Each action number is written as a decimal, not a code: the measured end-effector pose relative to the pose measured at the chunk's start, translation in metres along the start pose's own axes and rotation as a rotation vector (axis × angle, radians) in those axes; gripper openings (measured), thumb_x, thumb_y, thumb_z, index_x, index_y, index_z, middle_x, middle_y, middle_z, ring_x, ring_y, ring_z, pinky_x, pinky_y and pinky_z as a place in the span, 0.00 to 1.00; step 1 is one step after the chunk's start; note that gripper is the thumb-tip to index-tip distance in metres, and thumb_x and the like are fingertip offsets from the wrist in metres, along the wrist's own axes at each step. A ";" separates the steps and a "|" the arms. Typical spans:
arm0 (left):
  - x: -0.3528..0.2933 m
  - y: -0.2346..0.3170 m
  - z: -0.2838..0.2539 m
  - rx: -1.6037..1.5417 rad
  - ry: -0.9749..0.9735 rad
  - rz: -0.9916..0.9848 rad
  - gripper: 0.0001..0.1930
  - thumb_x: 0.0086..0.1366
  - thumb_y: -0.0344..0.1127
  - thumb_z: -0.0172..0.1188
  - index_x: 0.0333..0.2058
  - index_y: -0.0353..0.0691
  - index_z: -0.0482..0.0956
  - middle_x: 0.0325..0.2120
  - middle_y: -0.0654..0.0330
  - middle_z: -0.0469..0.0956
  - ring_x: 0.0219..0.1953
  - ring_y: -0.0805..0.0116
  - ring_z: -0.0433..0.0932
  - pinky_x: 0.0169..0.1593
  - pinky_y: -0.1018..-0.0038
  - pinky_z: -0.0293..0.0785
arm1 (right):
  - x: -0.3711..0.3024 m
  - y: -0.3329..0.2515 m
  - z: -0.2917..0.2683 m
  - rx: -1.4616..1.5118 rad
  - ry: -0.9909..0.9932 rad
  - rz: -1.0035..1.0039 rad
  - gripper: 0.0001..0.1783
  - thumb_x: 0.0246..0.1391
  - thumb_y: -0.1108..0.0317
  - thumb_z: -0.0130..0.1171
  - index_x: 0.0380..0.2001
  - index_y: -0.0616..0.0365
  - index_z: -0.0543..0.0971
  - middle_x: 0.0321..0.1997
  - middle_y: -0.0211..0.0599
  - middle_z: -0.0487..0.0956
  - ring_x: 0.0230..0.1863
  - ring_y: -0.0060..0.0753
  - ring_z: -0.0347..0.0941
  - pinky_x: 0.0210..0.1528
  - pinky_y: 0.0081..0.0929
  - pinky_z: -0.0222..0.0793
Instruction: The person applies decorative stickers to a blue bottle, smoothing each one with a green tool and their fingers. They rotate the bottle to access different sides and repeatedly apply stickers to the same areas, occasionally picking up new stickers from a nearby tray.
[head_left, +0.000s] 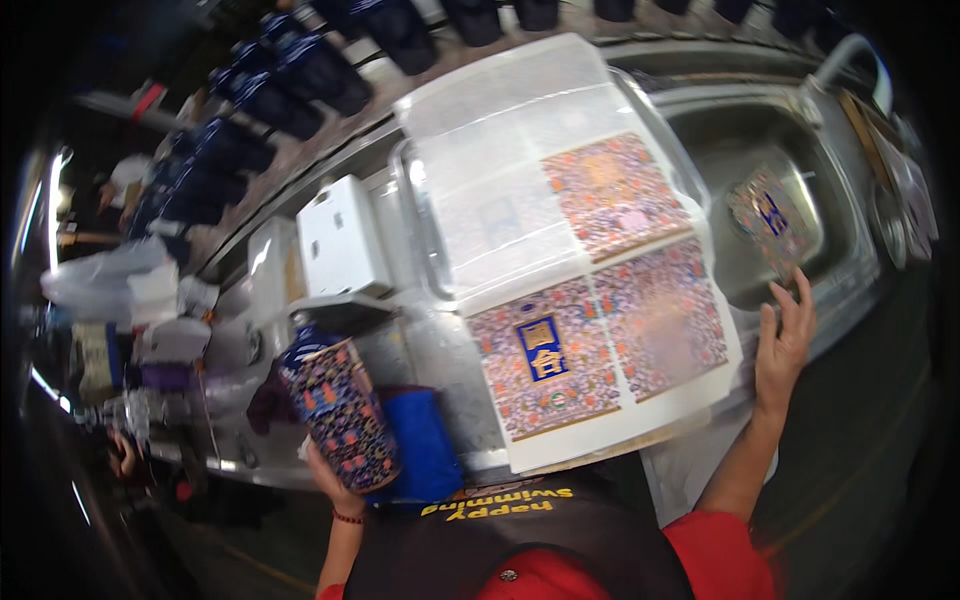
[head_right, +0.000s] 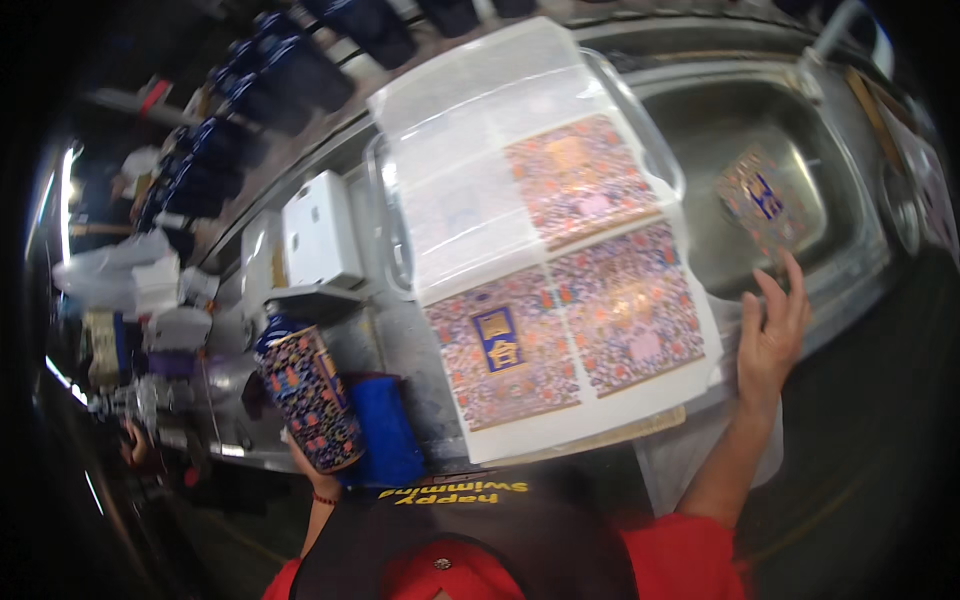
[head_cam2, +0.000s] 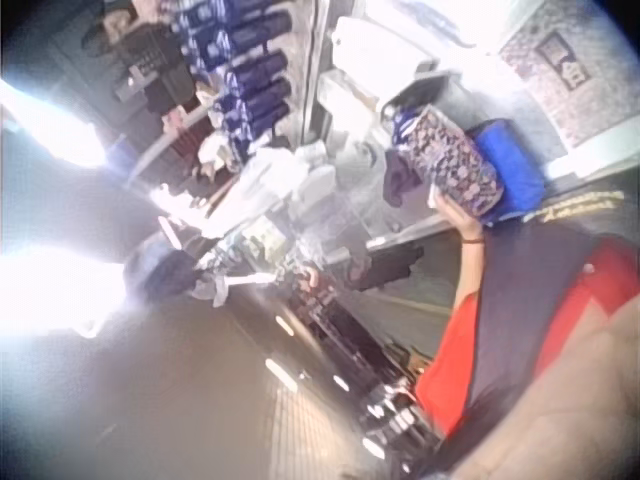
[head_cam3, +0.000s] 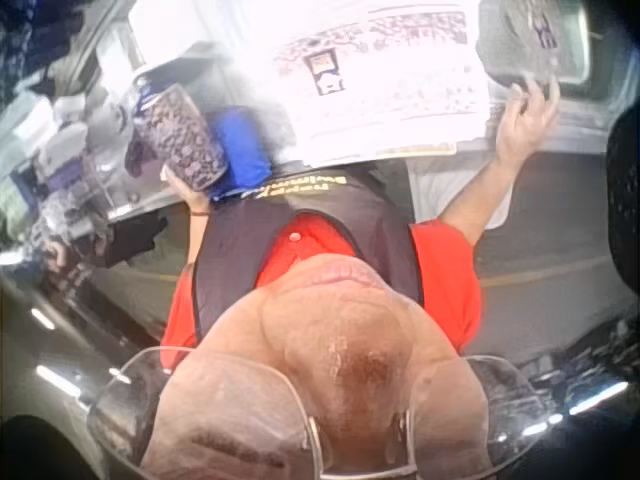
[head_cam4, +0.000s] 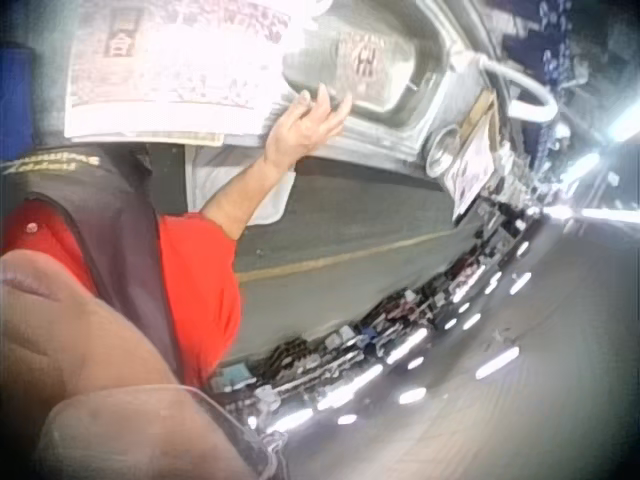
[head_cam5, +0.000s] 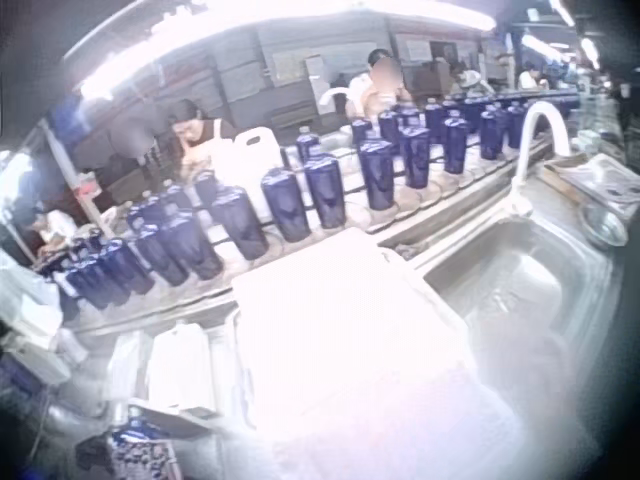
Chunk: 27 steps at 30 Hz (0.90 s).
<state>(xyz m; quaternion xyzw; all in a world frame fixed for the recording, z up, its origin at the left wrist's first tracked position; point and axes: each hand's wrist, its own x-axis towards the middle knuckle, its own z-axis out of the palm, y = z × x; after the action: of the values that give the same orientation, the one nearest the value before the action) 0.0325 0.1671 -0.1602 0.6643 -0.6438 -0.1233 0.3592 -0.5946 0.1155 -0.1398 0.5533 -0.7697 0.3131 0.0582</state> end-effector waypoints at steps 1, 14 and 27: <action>0.001 0.009 0.004 -0.040 0.063 -0.073 0.23 0.79 0.43 0.43 0.60 0.30 0.70 0.57 0.49 0.74 0.60 0.52 0.72 0.65 0.61 0.63 | 0.000 0.006 0.002 -0.001 -0.015 -0.014 0.13 0.68 0.69 0.55 0.52 0.61 0.79 0.70 0.44 0.68 0.67 0.52 0.65 0.67 0.44 0.60; 0.011 0.047 -0.010 -0.014 0.138 0.134 0.23 0.75 0.54 0.49 0.55 0.42 0.74 0.48 0.52 0.78 0.51 0.49 0.74 0.61 0.56 0.61 | 0.016 0.073 0.026 -0.297 0.222 -0.449 0.21 0.65 0.66 0.57 0.58 0.59 0.78 0.65 0.56 0.73 0.59 0.64 0.72 0.60 0.58 0.68; 0.038 0.051 -0.023 0.107 0.000 0.481 0.42 0.51 0.56 0.73 0.61 0.40 0.73 0.50 0.51 0.77 0.57 0.49 0.68 0.67 0.41 0.52 | 0.002 -0.187 -0.005 0.342 -0.042 -0.458 0.17 0.68 0.80 0.49 0.56 0.64 0.79 0.71 0.49 0.69 0.72 0.45 0.64 0.71 0.37 0.59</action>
<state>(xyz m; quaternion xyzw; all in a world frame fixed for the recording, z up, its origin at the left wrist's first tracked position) 0.0128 0.1435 -0.0998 0.5098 -0.7892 -0.0001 0.3424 -0.4302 0.0812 -0.0568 0.7210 -0.5616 0.4055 0.0173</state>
